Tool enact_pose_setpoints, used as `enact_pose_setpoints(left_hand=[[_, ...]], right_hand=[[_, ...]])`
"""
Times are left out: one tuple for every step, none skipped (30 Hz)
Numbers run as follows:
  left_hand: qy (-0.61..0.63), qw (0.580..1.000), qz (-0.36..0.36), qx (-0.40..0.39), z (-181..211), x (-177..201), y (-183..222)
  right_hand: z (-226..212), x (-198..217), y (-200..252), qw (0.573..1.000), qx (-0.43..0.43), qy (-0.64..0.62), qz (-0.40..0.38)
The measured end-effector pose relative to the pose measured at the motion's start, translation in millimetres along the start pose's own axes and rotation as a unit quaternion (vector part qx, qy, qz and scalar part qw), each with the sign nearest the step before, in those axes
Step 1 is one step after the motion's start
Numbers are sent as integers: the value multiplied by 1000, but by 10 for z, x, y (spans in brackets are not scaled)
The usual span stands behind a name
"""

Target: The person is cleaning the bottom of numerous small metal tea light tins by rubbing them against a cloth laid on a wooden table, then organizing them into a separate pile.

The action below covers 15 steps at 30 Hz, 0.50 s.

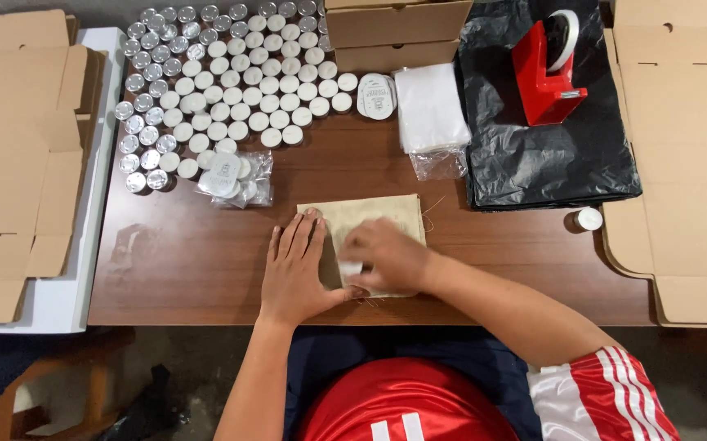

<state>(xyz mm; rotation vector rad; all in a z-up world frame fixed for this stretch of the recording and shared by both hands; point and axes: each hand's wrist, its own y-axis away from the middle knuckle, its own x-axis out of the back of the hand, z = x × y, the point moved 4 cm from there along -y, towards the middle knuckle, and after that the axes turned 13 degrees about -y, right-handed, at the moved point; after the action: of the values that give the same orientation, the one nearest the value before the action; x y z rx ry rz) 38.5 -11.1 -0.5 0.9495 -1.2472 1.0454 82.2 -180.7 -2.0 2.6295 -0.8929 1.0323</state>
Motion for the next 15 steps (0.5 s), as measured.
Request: enact_pose_setpoints(left_hand=[[-2, 1000, 0, -1, 1, 1, -16], [-1, 1000, -3, -4, -1, -3, -15], [0, 1000, -7, -7, -6, -8, -9], [-1, 1000, -7, -8, -1, 10, -3], [-1, 1000, -10, -6, 1, 29, 4], [-2, 1000, -11, -2, 11, 49, -5], [-1, 1000, -9, -1, 9, 59, -5], [1, 1000, -11, -1, 11, 62, -5], [2, 1000, -12, -2, 14, 63, -7], [3, 1000, -11, -2, 18, 54, -12], [2, 1000, -16, 0, 18, 41, -17], [1, 1000, -21, 4, 9, 29, -7], [1, 1000, -22, 5, 10, 23, -6], [3, 1000, -16, 3, 12, 24, -7], [4, 1000, -11, 2, 13, 24, -3]], right_hand=[[88, -24, -3, 1000, 0, -1, 2], [140, -41, -4, 997, 34, 54, 33], [186, -68, -3, 990, 67, 109, 63], [230, 12, -19, 990, 66, 108, 64], [298, 105, -38, 989, 30, 123, 76], [374, 221, -61, 986, -4, 140, 88], [369, 237, -72, 986, -2, 141, 88], [372, 256, -63, 983, -16, 153, 99], [376, 276, -55, 980, -30, 165, 110], [275, 225, -27, 979, -30, 166, 110], [166, 130, -10, 992, -7, 115, 60], [47, 22, 4, 998, 18, 62, 8], [69, -7, 8, 998, 19, 61, 7], [72, -34, 13, 996, 42, 76, 15], [73, -65, 21, 994, 66, 90, 23]])
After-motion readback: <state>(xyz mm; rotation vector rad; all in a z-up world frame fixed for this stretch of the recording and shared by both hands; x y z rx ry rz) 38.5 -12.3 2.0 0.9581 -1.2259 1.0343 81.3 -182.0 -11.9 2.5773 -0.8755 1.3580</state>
